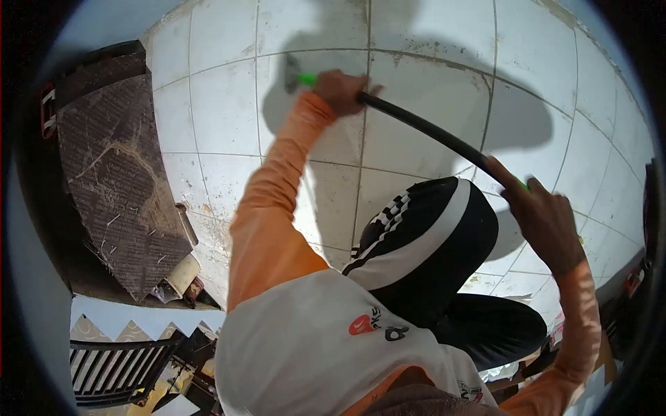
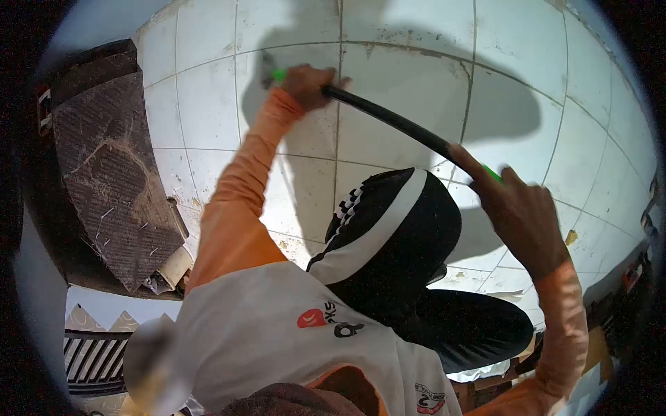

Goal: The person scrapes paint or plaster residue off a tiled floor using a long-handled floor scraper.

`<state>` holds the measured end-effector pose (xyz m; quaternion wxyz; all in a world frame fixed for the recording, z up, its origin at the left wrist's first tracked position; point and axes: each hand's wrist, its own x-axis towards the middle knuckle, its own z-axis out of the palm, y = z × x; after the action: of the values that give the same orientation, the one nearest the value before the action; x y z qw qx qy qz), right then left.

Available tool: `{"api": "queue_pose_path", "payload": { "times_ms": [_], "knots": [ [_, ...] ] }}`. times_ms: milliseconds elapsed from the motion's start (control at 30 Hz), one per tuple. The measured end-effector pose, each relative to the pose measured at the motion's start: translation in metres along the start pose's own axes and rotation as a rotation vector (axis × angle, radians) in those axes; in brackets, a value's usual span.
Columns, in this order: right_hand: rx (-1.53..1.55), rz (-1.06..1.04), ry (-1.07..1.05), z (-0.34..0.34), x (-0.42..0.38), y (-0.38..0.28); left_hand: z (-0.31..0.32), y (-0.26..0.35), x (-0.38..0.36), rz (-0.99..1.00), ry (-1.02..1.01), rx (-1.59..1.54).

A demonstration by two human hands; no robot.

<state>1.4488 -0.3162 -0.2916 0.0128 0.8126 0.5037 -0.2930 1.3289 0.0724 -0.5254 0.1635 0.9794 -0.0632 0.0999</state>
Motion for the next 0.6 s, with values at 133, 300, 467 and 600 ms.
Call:
{"api": "queue_pose_path", "payload": {
  "times_ms": [133,300,467,600],
  "knots": [
    [-0.104,0.131,-0.12,-0.034,-0.086,0.026,0.028,0.108,0.026,-0.019,0.106,-0.183],
    [-0.116,0.105,-0.139,-0.044,-0.074,0.002,0.017,0.09,0.016,-0.016,0.143,-0.126],
    [0.009,-0.088,0.053,0.0,0.029,-0.038,-0.015,-0.036,-0.036,-0.059,0.052,0.121],
    [0.022,-0.087,0.037,0.019,0.017,-0.041,-0.018,-0.021,-0.04,-0.104,-0.004,0.115]
  ]
}}
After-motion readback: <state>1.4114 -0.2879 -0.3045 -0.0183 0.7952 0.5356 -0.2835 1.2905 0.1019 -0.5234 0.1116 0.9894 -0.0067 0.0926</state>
